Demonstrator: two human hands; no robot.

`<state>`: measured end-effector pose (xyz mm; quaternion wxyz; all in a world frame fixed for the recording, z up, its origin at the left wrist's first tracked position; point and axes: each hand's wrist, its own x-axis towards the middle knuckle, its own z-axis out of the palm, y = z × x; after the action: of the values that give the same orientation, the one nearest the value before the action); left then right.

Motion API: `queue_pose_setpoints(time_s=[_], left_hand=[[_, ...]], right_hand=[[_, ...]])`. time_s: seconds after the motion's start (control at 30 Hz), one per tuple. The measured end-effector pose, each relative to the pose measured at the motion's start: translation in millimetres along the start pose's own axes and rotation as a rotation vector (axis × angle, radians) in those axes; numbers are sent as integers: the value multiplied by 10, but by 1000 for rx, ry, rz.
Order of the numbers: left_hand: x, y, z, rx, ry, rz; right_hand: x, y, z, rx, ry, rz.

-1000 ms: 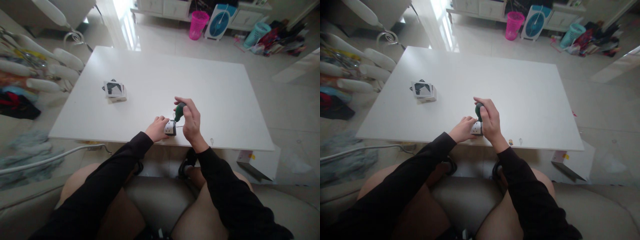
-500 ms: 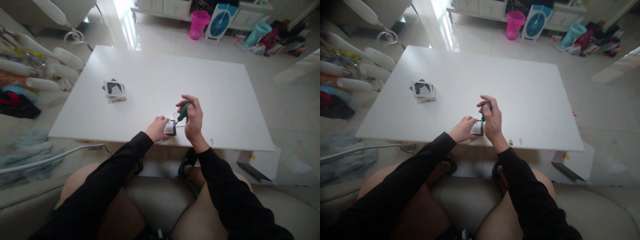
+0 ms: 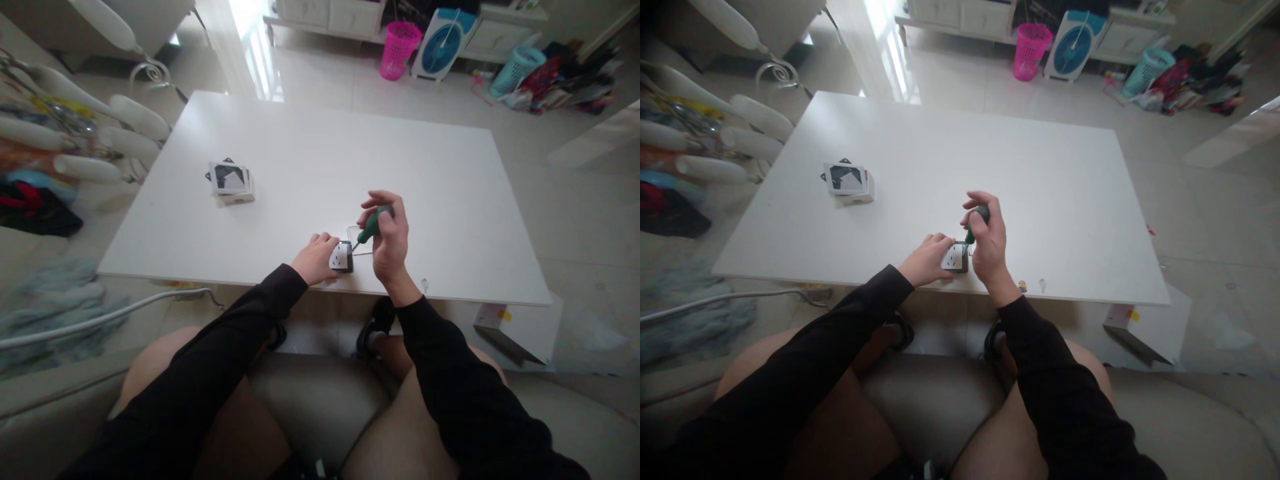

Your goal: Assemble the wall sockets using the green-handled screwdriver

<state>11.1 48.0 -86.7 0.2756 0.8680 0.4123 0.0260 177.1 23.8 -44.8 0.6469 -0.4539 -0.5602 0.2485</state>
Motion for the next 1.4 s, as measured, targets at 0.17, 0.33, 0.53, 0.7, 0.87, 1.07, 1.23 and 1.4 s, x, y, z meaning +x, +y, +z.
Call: queue_pose_setpoints(time_s=[0.17, 0.33, 0.53, 0.7, 0.87, 1.07, 1.23, 1.4], left_hand=[[3, -4, 12, 8, 1, -5], [-7, 25, -8, 7, -2, -15], [-7, 28, -9, 3, -1, -16], [0, 5, 12, 15, 4, 0], [2, 10, 12, 27, -4, -19], [-5, 21, 2, 31, -5, -16], [-12, 24, -5, 26, -12, -25], [-8, 22, 5, 21, 1, -19]], right_hand=[[17, -53, 1, -56, -9, 10], [-19, -44, 43, 35, 69, -20], [-27, -49, -12, 69, -32, 31], [16, -102, 9, -20, 40, 9], [-6, -87, 51, 34, 110, 75], [-9, -75, 10, 112, -4, 64], [33, -148, 10, -34, 8, 34], [0, -160, 57, 32, 89, 93]])
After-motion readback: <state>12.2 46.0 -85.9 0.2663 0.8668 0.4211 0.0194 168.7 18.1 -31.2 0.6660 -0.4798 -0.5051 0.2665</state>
